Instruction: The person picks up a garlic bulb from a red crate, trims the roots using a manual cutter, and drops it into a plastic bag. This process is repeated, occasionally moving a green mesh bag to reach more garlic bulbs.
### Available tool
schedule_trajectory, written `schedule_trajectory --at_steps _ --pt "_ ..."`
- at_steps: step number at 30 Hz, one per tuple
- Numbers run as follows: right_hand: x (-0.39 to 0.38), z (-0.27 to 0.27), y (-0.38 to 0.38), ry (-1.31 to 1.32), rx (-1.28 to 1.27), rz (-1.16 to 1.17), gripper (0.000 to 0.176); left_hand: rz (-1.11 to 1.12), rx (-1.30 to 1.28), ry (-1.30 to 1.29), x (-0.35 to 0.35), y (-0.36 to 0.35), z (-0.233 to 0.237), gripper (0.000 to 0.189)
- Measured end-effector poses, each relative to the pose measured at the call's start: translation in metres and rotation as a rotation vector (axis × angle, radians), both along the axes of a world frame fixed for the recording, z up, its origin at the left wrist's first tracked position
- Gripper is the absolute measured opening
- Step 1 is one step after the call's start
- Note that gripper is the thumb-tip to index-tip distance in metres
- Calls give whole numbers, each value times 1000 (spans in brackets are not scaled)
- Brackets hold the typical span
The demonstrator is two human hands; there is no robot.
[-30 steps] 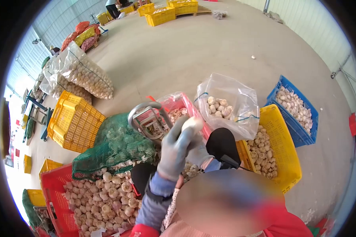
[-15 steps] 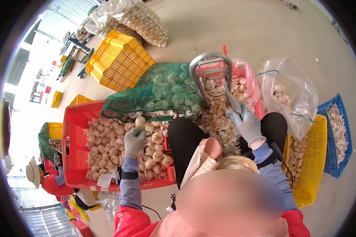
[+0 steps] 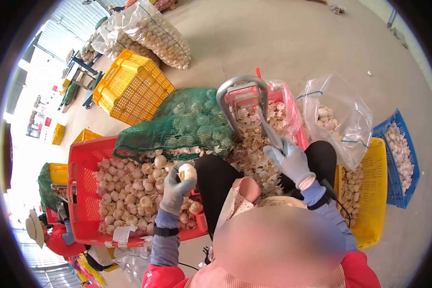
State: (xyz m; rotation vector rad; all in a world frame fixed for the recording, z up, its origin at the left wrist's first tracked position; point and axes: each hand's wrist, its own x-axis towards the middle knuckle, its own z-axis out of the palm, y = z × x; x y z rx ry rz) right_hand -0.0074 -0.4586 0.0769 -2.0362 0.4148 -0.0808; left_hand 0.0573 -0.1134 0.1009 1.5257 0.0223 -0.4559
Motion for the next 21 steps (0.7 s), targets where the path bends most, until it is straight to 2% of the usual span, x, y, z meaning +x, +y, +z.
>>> schedule_trajectory --at_steps 2,3,4,6,7,8,9,12,17,21 --pt "-11 14 -3 34 271 30 35 -96 -148 73 -8 -37 23 50" --pt "-15 39 1 154 388 -28 26 -125 -137 155 -9 -55 31 51" --pt "-19 47 1 147 461 -27 30 -157 -125 238 -8 -72 34 52" --pt "-22 69 2 221 557 -43 35 -217 -273 234 -1 -104 11 59" --pt "-23 75 0 257 538 -14 39 -213 -321 199 1 -121 3 60" --pt "-24 80 -1 270 516 6 35 -208 -368 162 5 -135 0 61" --pt "-25 80 -2 274 522 3 34 -280 -343 238 11 -138 0 66" --pt "-24 84 -4 233 464 48 28 -278 -361 283 20 -153 11 67" --pt "-21 88 -4 300 517 34 25 -187 -340 234 23 -164 3 59" --pt "-23 89 -3 323 566 -8 26 -99 -299 326 26 -165 3 53"
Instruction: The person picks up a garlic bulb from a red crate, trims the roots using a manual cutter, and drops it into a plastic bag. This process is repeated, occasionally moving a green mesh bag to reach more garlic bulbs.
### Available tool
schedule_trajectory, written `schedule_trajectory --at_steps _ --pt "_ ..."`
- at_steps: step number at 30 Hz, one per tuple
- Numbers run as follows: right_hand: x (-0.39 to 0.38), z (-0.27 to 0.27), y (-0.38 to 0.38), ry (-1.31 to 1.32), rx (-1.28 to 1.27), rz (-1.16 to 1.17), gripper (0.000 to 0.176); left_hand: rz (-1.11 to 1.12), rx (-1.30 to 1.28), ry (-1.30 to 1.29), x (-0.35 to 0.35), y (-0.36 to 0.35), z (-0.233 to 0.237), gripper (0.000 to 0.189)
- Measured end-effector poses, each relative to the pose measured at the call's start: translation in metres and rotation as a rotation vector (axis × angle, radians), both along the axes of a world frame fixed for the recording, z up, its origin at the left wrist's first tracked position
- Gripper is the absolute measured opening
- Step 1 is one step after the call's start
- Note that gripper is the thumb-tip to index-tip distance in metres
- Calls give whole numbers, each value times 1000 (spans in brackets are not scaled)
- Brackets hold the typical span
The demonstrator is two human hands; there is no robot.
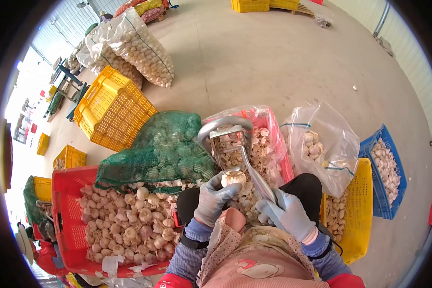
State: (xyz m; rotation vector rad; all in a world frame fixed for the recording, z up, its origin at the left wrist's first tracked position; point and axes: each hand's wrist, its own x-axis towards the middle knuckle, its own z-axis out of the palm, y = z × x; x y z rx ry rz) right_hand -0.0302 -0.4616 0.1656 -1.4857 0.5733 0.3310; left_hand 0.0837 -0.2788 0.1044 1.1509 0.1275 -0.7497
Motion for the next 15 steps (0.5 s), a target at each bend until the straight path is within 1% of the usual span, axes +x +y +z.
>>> schedule_trajectory --at_steps 3,5,8,9,12,13,15 --pt "0 19 7 -29 3 -46 27 2 17 -66 -1 -4 -6 52" --pt "-3 29 10 -64 24 -77 27 28 -5 -48 -3 -6 -10 52" --pt "-4 31 11 -90 -170 -12 25 43 -44 37 -4 -9 -1 51" --pt "-2 25 11 -103 -244 18 24 47 -57 75 -4 -9 3 51" --pt "2 -13 10 -149 -465 98 25 22 21 -18 2 -8 -10 47" --pt "2 -31 7 -211 -584 134 28 -4 41 -47 5 -9 -6 44" --pt "2 -66 0 -333 -825 186 33 -28 21 -94 10 -9 -13 42"
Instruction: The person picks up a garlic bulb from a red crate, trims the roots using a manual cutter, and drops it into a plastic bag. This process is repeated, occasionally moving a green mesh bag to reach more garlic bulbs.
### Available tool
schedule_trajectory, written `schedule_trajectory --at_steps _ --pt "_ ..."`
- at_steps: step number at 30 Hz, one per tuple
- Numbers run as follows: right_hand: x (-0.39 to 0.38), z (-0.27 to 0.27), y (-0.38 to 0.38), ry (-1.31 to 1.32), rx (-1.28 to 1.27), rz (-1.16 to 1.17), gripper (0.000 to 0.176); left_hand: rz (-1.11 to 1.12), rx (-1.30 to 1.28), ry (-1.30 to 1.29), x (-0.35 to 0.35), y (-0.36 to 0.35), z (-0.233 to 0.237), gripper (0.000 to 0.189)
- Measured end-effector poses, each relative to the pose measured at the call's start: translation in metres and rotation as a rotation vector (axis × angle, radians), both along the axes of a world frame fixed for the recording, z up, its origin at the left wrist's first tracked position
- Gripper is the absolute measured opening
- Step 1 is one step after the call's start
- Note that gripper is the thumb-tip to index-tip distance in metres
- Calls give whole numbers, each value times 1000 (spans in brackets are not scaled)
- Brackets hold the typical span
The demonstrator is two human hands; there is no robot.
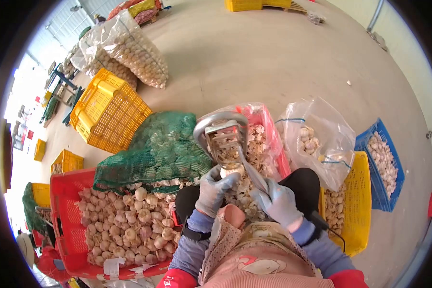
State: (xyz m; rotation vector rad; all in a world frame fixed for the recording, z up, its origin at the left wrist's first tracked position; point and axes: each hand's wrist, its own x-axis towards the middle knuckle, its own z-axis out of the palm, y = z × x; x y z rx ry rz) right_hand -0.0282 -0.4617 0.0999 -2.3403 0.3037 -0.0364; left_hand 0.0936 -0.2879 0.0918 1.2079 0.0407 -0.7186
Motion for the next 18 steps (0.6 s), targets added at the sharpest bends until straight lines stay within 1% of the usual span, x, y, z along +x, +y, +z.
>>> schedule_trajectory --at_steps 1,3,4,5,6,7,9,10,11,12,13,14,16,17,18 --pt "7 -10 0 8 -73 -30 37 -13 -22 -9 0 0 4 43" --pt "27 -17 5 17 -217 -72 46 15 -67 -1 -4 0 -5 43" --pt "26 -11 6 -58 -217 -69 47 33 -83 5 -4 2 0 44" --pt "16 -4 8 -117 -214 -70 49 34 -18 -43 -9 7 5 46" --pt "5 6 9 -173 -214 -70 51 -40 19 -27 -13 19 11 45" --pt "-4 23 11 -317 -191 -25 53 -46 19 -52 -21 25 18 45" --pt "-19 41 22 -368 -18 48 52 -44 23 -79 -42 32 21 41" --pt "-23 45 27 -396 70 81 52 -89 52 -128 -53 32 22 43" --pt "-25 34 32 -362 204 130 54 -97 58 -124 -65 28 19 40" --pt "-26 25 41 -339 327 39 48 -106 62 -120 -78 23 16 38" --pt "-26 17 50 -317 446 -51 43 -36 82 -163 -85 18 5 38" --pt "-27 10 54 -295 562 -138 41 -9 108 -112 -89 17 -2 38" --pt "-29 2 52 -94 851 -341 43 48 163 -14 -96 18 -12 38" --pt "-29 2 50 7 993 -445 45 -7 275 -141 -97 21 -13 33" --pt "-29 5 46 75 1013 -494 47 30 236 -176 -99 24 -13 32"
